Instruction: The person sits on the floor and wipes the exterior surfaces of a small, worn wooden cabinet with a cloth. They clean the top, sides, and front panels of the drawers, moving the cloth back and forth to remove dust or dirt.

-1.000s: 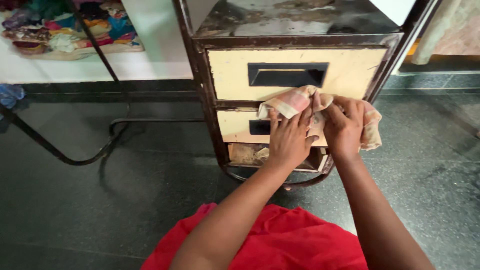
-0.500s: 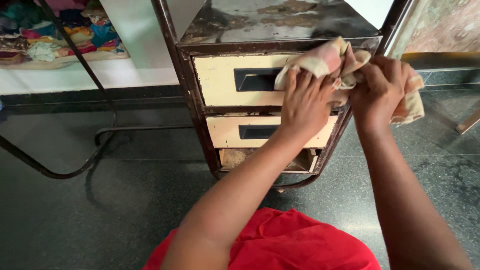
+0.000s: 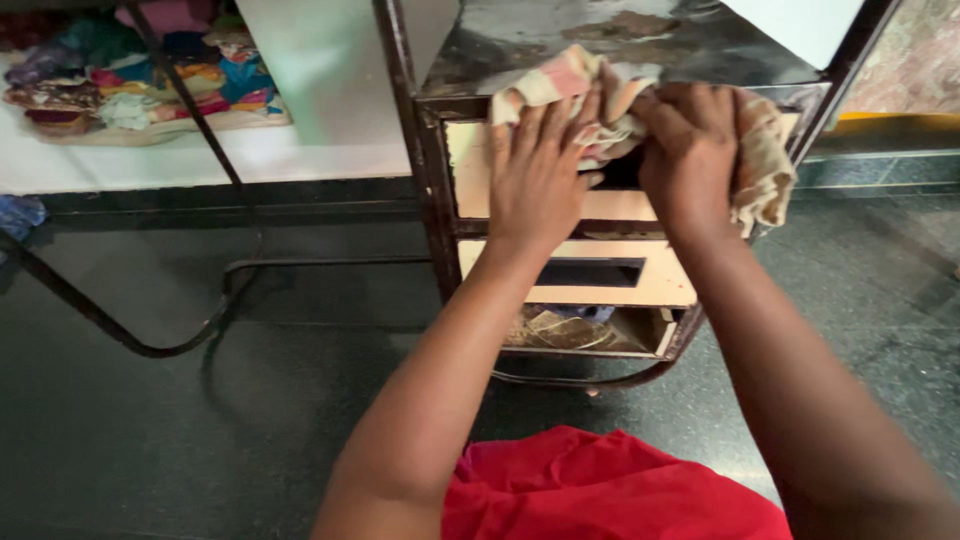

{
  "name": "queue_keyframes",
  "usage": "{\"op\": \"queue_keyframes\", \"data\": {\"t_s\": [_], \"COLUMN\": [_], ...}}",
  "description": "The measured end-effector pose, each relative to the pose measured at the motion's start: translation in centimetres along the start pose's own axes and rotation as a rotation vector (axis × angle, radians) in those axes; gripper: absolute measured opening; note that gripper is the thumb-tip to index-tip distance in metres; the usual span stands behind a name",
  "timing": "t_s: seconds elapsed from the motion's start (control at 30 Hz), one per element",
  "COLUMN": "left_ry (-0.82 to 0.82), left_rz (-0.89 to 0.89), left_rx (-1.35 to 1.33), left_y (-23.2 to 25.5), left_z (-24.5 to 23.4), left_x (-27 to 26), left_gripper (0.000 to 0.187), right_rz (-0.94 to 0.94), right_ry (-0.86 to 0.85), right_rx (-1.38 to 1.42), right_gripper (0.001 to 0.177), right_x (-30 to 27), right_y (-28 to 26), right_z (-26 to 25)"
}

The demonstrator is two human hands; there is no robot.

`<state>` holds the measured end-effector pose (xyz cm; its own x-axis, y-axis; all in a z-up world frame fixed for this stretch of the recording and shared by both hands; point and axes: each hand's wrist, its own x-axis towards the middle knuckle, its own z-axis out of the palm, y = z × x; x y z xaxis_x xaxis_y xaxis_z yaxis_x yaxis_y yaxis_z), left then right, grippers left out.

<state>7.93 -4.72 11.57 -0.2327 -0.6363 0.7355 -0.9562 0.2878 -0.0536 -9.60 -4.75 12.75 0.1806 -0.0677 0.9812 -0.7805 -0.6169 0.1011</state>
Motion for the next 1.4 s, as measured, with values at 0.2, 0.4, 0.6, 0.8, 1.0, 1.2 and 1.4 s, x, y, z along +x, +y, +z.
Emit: {"op": "queue_keyframes", "data": {"t_s": [0.2,0.4,0.6,0.8,1.0,1.2,1.4], "left_ry": [0.038,0.046,-0.144,-0.247,-0.232,-0.221,-0.052], "left_rz": [-0.075,-0.17,-0.208,-0.369,-0.304,-0.187,0.02], "left_rx": [0.052,0.056,0.08,-0.074,-0.121,-0.249,-0.275], "left_y": [-8.0,-10.1,-9.0,-5.6,-1.8,2.8,7.7], "left_z": [-3.1,-2.3,0.8,2.2,1.7,4.2,4.8], "left_x": [-2.6,-5.1,-10.6,-12.9,-12.9,-13.7,-12.1], "left_gripper": [0.095,0.09,0.101,0.105,0.11,0.096,0.1], "right_rz": [-0.072,-0.068,-0.096,-0.014,0.096,0.193,0.258], "right_ry": [0.062,0.024,-0.107,-0.113,-0.099,-0.114,-0.088], "right_rx": [0.141,0.253,0.311,0.311,0.281,0.163,0.043], "right_gripper": [0.032,0.023,0.027,0.031,0.033,0.036,0.029], "right_x": [1.9,0.9,-5.1,-9.0,-10.2,-12.7,-15.2], "right_y": [-5.5,-10.2,-11.7,-11.4,-9.2,-4.9,-0.1], "right_z": [6.2,11.4,12.6,10.8,7.9,4.0,-0.1]}}
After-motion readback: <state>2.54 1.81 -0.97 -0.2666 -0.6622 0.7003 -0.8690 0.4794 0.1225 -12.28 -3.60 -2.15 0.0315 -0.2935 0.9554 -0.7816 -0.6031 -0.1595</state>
